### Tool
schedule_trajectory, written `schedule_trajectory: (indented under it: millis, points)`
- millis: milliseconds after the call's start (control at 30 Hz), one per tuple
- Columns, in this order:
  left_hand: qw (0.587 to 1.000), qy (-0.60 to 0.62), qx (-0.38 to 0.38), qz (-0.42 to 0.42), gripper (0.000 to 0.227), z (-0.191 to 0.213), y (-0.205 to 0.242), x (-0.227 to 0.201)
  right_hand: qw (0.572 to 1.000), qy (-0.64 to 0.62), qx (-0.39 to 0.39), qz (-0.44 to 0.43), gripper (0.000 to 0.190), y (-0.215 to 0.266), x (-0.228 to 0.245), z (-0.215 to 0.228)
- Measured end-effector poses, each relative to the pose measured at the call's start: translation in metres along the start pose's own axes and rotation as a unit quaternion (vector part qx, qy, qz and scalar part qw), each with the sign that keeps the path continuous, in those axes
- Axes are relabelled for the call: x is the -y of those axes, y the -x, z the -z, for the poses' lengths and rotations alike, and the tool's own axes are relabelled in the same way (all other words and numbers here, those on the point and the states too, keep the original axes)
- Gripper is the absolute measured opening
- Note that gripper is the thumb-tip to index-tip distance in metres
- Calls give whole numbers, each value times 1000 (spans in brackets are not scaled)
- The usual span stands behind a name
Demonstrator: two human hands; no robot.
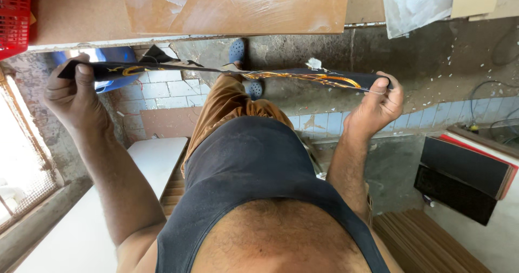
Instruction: The person applies glue to a cardboard sheet using a small rectangular block, then places a black fabric with gold Arabic calligraphy onto the glued surface and presses it down. The person repeats this process with a second cardboard sheet and fabric piece.
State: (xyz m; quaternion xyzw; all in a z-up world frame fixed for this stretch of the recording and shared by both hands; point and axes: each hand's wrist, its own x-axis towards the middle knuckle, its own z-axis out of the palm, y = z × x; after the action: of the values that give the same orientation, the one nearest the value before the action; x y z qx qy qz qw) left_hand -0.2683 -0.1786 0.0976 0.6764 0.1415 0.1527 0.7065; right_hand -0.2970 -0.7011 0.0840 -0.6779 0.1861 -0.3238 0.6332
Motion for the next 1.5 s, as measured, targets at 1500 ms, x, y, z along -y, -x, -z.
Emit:
schedule_trajectory:
  millis: [1500]
  points:
    - [935,-316,-35,-159,34,-82,-284,276,945,275,132,116,11,-244,-235,-167]
